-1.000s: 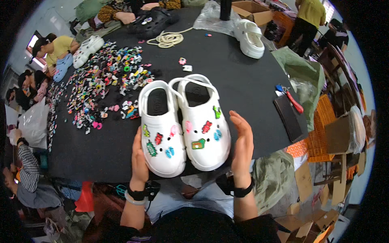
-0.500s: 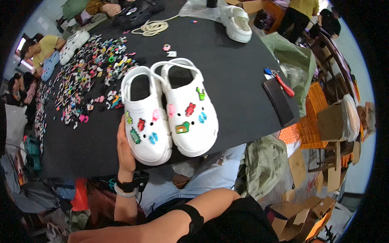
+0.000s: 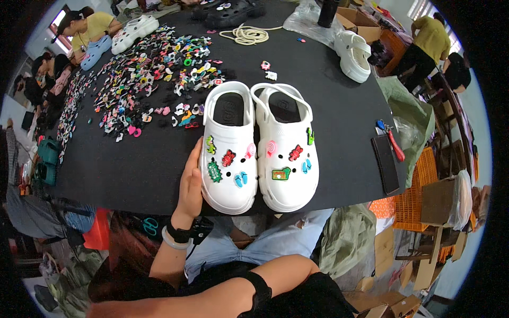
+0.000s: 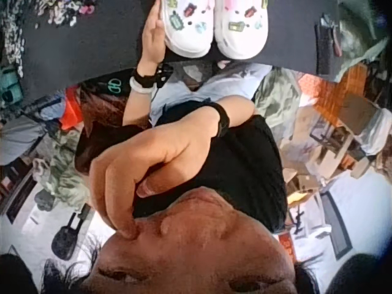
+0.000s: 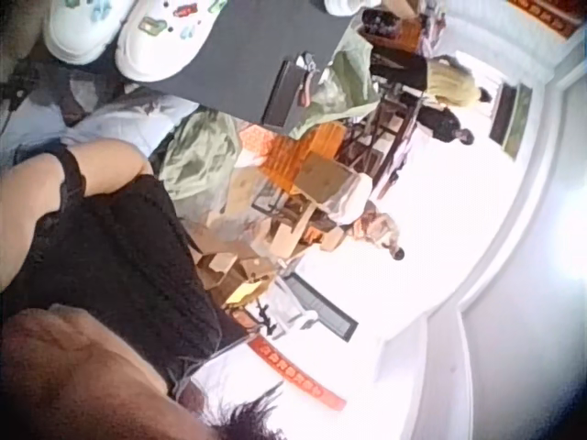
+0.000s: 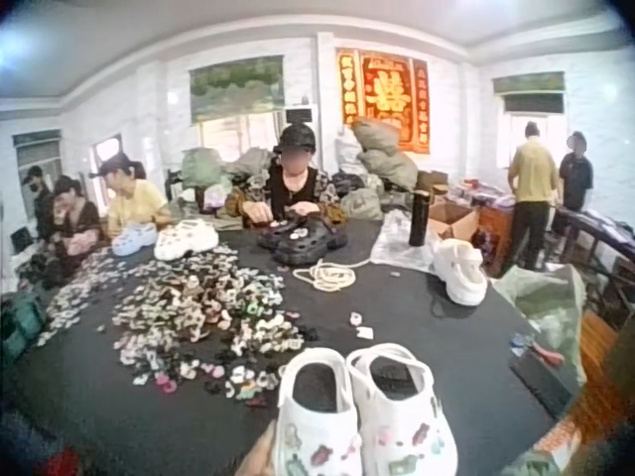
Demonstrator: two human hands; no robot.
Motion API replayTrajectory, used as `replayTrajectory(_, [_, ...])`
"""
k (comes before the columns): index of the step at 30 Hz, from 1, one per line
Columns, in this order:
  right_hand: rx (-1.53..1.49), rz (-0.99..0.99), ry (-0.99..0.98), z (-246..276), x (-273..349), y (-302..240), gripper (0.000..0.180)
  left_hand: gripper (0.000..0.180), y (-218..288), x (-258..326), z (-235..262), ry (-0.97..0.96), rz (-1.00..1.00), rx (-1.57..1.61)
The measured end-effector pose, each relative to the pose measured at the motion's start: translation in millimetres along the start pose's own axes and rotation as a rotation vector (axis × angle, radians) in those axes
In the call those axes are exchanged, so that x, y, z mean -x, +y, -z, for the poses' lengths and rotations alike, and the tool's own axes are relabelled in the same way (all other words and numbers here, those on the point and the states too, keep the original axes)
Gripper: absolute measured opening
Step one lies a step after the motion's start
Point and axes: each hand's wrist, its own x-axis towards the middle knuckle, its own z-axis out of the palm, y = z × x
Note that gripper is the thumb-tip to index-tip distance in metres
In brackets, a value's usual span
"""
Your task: Attaching various colorful plastic charms to the holes of foam-clog style shoes.
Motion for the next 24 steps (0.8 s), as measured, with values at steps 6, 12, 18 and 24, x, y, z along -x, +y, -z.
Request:
replayTrajectory(6, [0.151,-0.239,-0.066,40.2,17.7,-22.2,0.023,0.057,24.8,1.9,18.4,-0.009,0.132,0.173])
replayTrajectory(12, [0.987,-0.185,0.405,38.4,55.5,-151.9,0.027,0.050,49.8,14.1,108.1,-0.073,0.256,-0.158])
replayTrajectory(18, [1.734,0.005,0.726,68.6,88.4,-265.2,0.030,0.032,63.7,-12.0,184.5,-0.041,0.336,-0.533])
replayTrajectory(24, [1.771,0.081,0.947,112.7,134.9,-300.9,0.030,0.032,13.7,-47.6,228.5,0.027,0.264,-0.693])
